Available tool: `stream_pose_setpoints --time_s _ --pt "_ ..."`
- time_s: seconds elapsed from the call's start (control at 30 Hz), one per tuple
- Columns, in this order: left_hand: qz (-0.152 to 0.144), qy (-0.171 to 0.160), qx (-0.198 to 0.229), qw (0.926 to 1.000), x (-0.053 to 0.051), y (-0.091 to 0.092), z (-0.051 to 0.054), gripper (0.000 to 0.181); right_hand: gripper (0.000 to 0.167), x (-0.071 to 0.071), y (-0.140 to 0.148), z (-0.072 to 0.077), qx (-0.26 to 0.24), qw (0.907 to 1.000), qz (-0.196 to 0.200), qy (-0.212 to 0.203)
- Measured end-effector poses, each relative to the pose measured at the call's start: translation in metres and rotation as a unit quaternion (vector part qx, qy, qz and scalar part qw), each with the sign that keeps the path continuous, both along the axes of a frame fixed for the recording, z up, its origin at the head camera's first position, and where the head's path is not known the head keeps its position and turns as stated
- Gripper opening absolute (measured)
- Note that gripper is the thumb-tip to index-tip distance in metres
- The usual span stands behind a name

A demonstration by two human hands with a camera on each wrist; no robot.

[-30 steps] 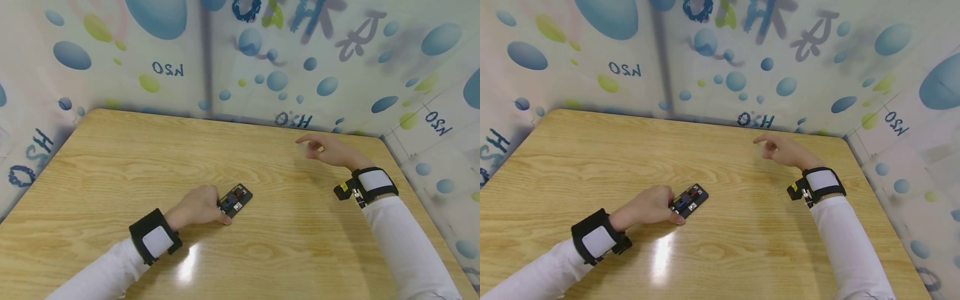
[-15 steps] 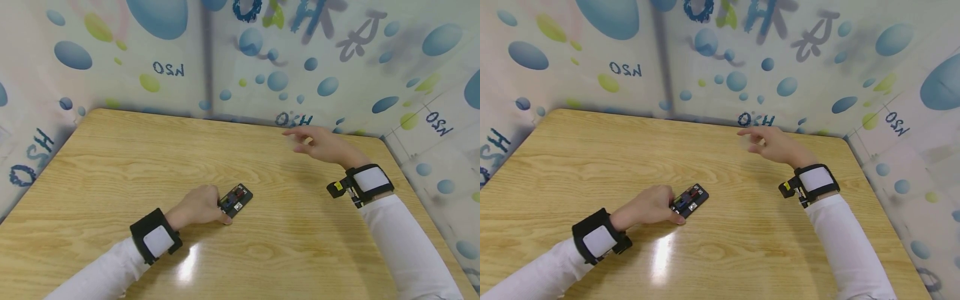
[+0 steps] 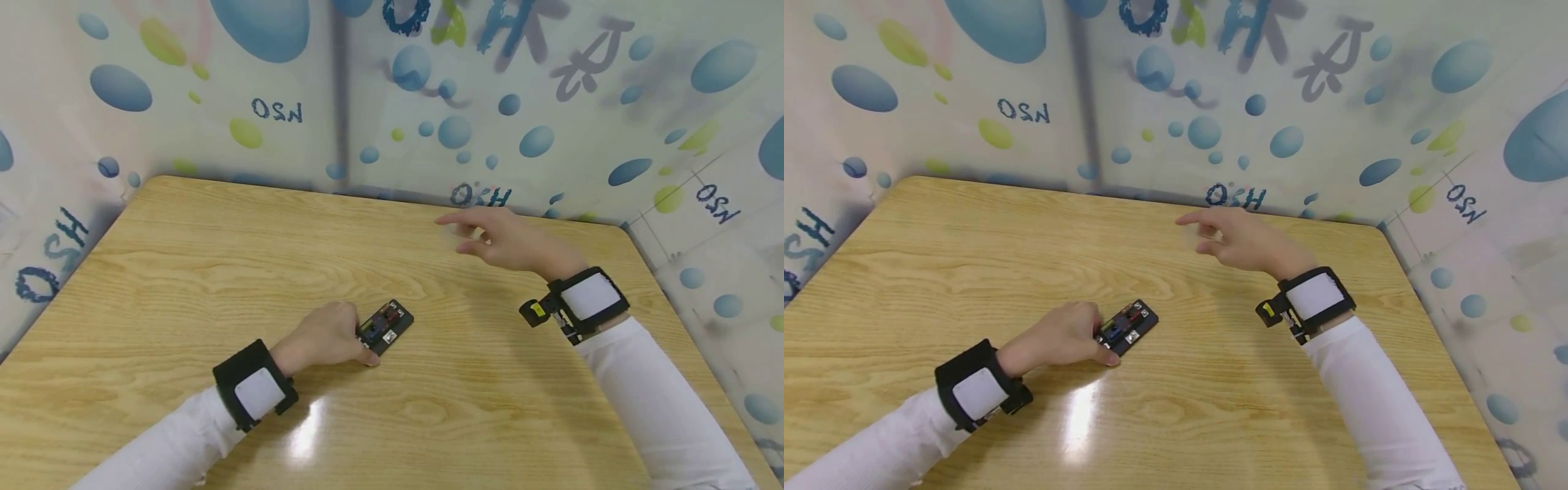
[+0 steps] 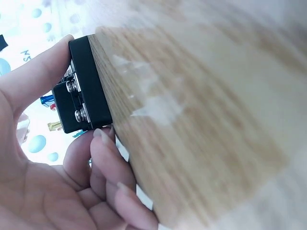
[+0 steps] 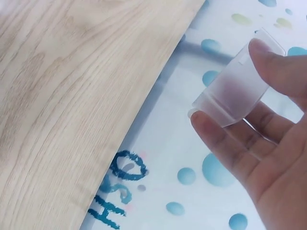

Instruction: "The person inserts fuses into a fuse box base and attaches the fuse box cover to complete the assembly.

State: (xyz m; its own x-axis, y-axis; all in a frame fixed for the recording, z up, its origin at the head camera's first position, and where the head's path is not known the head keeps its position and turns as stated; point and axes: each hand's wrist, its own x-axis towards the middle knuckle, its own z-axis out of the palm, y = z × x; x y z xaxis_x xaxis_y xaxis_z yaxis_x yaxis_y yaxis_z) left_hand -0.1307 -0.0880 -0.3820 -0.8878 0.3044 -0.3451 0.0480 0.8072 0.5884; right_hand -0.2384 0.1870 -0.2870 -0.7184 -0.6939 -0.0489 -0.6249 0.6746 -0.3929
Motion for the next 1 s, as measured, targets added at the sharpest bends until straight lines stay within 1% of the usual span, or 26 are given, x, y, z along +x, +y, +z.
stream_pose_setpoints --time_s 0.2,0.4,0.5,0.63,0.8,1.0 --pt "-0.001 -0.001 0.001 1.0000 0.000 0.000 0.000 0.041 0.046 0.006 -0.013 0.004 0.000 0.9994 0.033 0.010" --pt "0.000 -0.001 0.000 1.0000 -0.001 0.001 -0.001 0.042 0.050 0.011 -0.028 0.006 0.014 0.9989 0.043 0.005" --pt "0.001 -0.003 -0.002 1.0000 -0.001 0.001 -0.001 0.042 0.047 0.012 -0.035 0.006 0.024 0.9984 0.050 0.011" --pt "0.003 -0.005 -0.003 1.0000 -0.001 0.001 0.000 0.043 0.042 0.014 -0.042 0.005 0.032 0.9970 0.066 0.024" --pt "0.003 -0.006 -0.006 1.0000 -0.002 0.001 0.000 0.044 0.041 0.017 -0.050 0.002 0.037 0.9957 0.084 0.014" --pt "0.003 -0.011 -0.009 0.9999 -0.002 0.001 0.000 0.046 0.040 0.021 -0.065 -0.003 0.054 0.9915 0.115 0.025"
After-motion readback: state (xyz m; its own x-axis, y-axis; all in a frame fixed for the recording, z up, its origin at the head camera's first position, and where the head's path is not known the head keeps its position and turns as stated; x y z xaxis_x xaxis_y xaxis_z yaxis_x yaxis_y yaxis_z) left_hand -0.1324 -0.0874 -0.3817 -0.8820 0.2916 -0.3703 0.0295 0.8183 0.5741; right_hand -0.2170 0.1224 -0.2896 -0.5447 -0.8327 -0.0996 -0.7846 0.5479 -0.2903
